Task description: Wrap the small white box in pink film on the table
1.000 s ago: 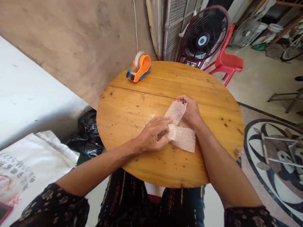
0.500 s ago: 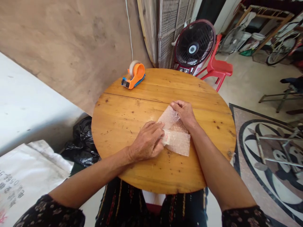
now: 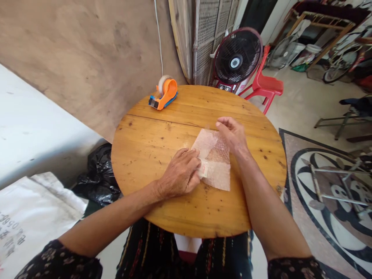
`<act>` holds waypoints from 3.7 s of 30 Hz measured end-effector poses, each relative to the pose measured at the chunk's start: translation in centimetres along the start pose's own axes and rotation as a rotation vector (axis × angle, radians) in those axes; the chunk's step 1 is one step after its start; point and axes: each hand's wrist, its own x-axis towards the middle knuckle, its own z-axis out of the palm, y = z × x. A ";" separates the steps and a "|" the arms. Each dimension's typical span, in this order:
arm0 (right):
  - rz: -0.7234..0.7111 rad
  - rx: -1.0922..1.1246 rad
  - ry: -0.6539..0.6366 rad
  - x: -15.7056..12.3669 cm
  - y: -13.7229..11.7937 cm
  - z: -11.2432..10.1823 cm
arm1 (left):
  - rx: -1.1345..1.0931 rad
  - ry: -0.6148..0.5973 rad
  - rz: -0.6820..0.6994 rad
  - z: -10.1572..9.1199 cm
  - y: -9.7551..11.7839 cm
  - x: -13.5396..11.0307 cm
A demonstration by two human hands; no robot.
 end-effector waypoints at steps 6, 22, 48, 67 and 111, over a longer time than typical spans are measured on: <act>-0.196 -0.030 -0.281 -2.9 -5.1 -3.2 | 0.010 -0.009 -0.002 -0.2 0.1 0.2; -0.430 -0.196 -0.959 -6.1 -9.9 -3.2 | 0.010 -0.051 -0.053 -0.1 0.0 0.4; -0.495 -0.582 -0.658 -5.1 0.5 -0.9 | -0.033 -0.014 -0.013 0.0 -0.3 0.3; -0.381 -0.620 -0.628 -3.4 -1.7 -1.1 | -0.016 -0.079 -0.055 -0.2 -0.2 0.4; 0.227 -0.654 -0.199 -9.7 -3.9 -2.8 | -0.004 -0.053 -0.018 -0.1 -0.3 0.3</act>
